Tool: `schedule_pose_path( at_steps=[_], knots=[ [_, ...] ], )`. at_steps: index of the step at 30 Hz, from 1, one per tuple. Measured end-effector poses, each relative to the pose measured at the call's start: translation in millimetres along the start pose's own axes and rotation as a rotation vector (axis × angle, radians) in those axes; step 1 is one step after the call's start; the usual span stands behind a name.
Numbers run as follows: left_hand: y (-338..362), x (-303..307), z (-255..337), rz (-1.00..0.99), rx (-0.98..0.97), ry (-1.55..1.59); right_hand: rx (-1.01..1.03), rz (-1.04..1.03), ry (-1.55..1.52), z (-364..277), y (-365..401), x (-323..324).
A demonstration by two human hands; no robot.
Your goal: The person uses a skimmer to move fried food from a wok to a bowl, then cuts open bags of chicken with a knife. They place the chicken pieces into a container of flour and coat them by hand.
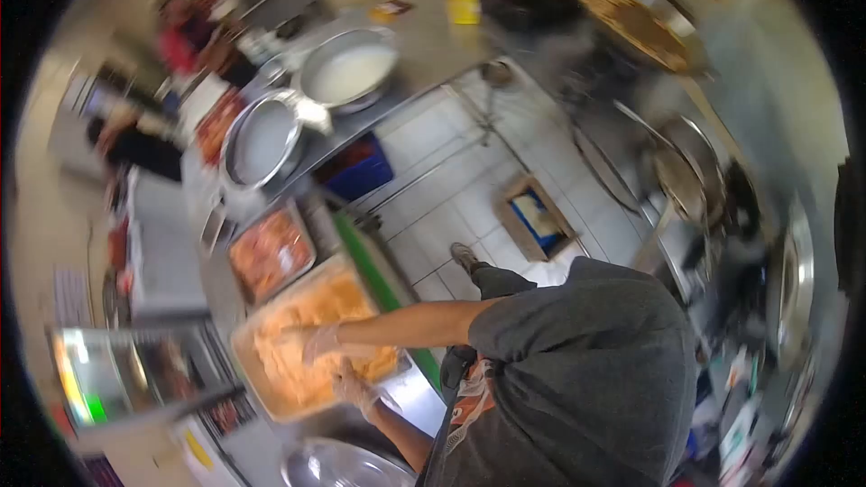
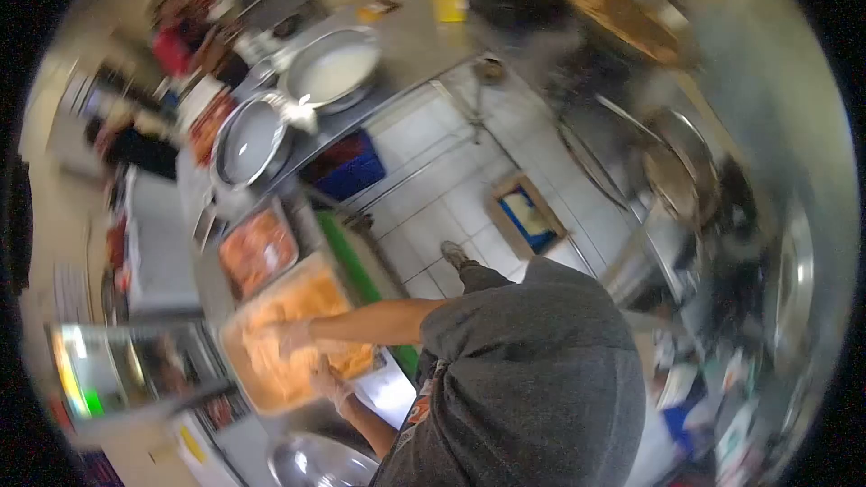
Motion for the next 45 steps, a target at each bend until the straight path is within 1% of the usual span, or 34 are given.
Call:
schedule_pose_path(
  at_steps=[2,4,5,6,7,9,10,11,12,13,14,15,17,18,19,20,22,23,24,25,26,28,30,31,34,36,38,40,43,45],
  knots=[
    [-21,-7,-19,-0.053,-0.040,0.068,0.020,0.058,0.005,-18,21,15],
    [-40,-16,-23,-0.096,-0.078,0.104,0.056,0.147,-0.028,-43,45,39],
    [-50,-22,-22,-0.097,-0.087,0.073,0.070,0.186,-0.142,-58,60,65],
    [-56,-26,-21,-0.091,-0.092,0.047,0.047,0.183,-0.341,-68,68,96],
    [-53,-33,-11,-0.078,-0.107,0.016,-0.062,0.036,-0.769,-71,63,137],
    [-36,-58,28,-0.043,-0.138,-0.034,0.038,0.362,-0.654,-143,138,205],
    [-32,-67,40,-0.073,-0.127,-0.029,0.054,0.607,-0.408,-147,155,242],
    [-29,-76,50,-0.101,-0.118,-0.024,0.217,0.787,-0.580,-107,160,283],
    [-27,-85,59,-0.125,-0.107,-0.021,0.152,0.959,-0.582,-123,191,313],
    [-21,-96,67,-0.109,-0.153,-0.005,0.256,1.052,-0.573,-92,209,357],
    [-14,-108,75,-0.094,-0.201,0.009,0.246,1.229,-0.516,-96,233,383],
    [-10,-120,82,-0.081,-0.249,0.026,0.195,1.317,-0.475,-87,259,411],
    [-6,-138,96,-0.074,-0.323,0.113,0.259,1.522,-0.518,-50,284,477],
    [-6,-151,102,-0.068,-0.363,0.163,0.310,1.588,-0.579,-32,292,513],
    [-9,-157,105,-0.043,-0.462,-0.035,0.363,1.651,-0.641,-15,299,547],
    [-16,-152,106,-0.019,-0.558,-0.239,0.268,1.685,-0.609,3,306,575],
    [-20,-161,116,0.003,-0.562,-0.312,0.090,1.748,-0.523,25,318,636],
    [-22,-167,121,0.015,-0.564,-0.348,0.058,1.790,-0.580,32,317,659],
    [-3,-190,146,0.025,-0.354,-0.218,0.035,1.832,-0.635,35,315,682],
    [-8,-207,150,-0.015,-0.371,-0.162,0.005,1.874,-0.694,34,313,699],
    [-15,-213,151,-0.056,-0.385,-0.115,-0.017,1.910,-0.737,36,312,711],
    [-14,-244,167,-0.115,-0.394,-0.029,-0.056,1.985,-0.821,36,308,731],
    [-7,-276,185,-0.137,-0.385,0.053,0.102,2.053,-0.888,38,301,745],
    [8,-293,204,-0.239,-0.347,0.117,0.174,2.080,-0.921,38,296,748],
    [-10,-324,198,-0.151,-0.368,0.224,0.268,2.127,-0.928,25,291,747],
    [-17,-330,199,-0.184,-0.345,0.120,0.257,2.146,-1.078,32,292,757],
    [-26,-335,199,-0.203,-0.341,0.064,0.331,2.118,-1.204,32,286,765],
    [-32,-338,197,-0.210,-0.347,0.045,0.473,2.053,-1.302,4,281,747],
    [-13,-349,211,-0.195,-0.377,0.070,0.740,2.045,-1.480,-8,273,748],
    [-7,-349,215,-0.151,-0.352,0.081,0.870,1.926,-1.424,5,274,752]
  ],
)
Point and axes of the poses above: each hand's wrist, its own y-axis away from the middle knuckle, its own x-axis out of the back of the hand, z = x × y, the point moved 1 cm from there along -y, towards the middle knuckle, and after that the axes turned 2 degrees about -y, right-handed, at the moved point
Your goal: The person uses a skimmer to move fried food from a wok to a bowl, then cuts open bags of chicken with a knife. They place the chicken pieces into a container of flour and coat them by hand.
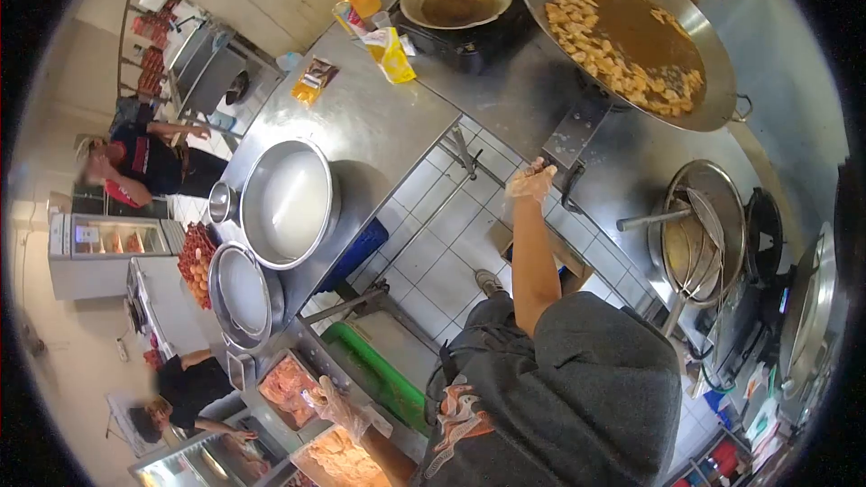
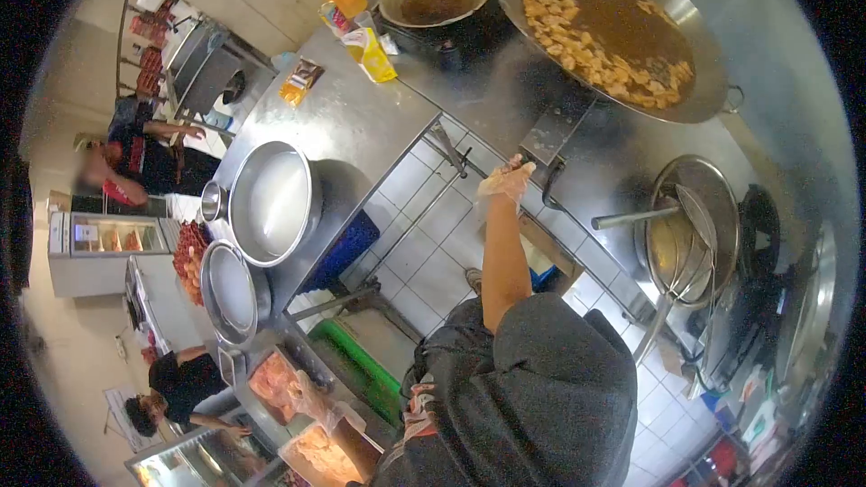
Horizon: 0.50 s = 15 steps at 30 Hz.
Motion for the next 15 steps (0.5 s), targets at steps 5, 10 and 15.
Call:
schedule_pose_path(
  at_steps=[5,10,15],
  knots=[
    [27,-19,36,0.021,-0.070,0.025,-0.391,-0.401,-0.431,-13,-52,26],
    [18,23,7,0.173,-0.200,-0.303,-1.397,-0.373,-1.263,-20,-76,27],
    [29,53,15,0.376,-0.070,-0.640,-0.947,-0.553,-0.355,-30,-36,21]
  ],
)
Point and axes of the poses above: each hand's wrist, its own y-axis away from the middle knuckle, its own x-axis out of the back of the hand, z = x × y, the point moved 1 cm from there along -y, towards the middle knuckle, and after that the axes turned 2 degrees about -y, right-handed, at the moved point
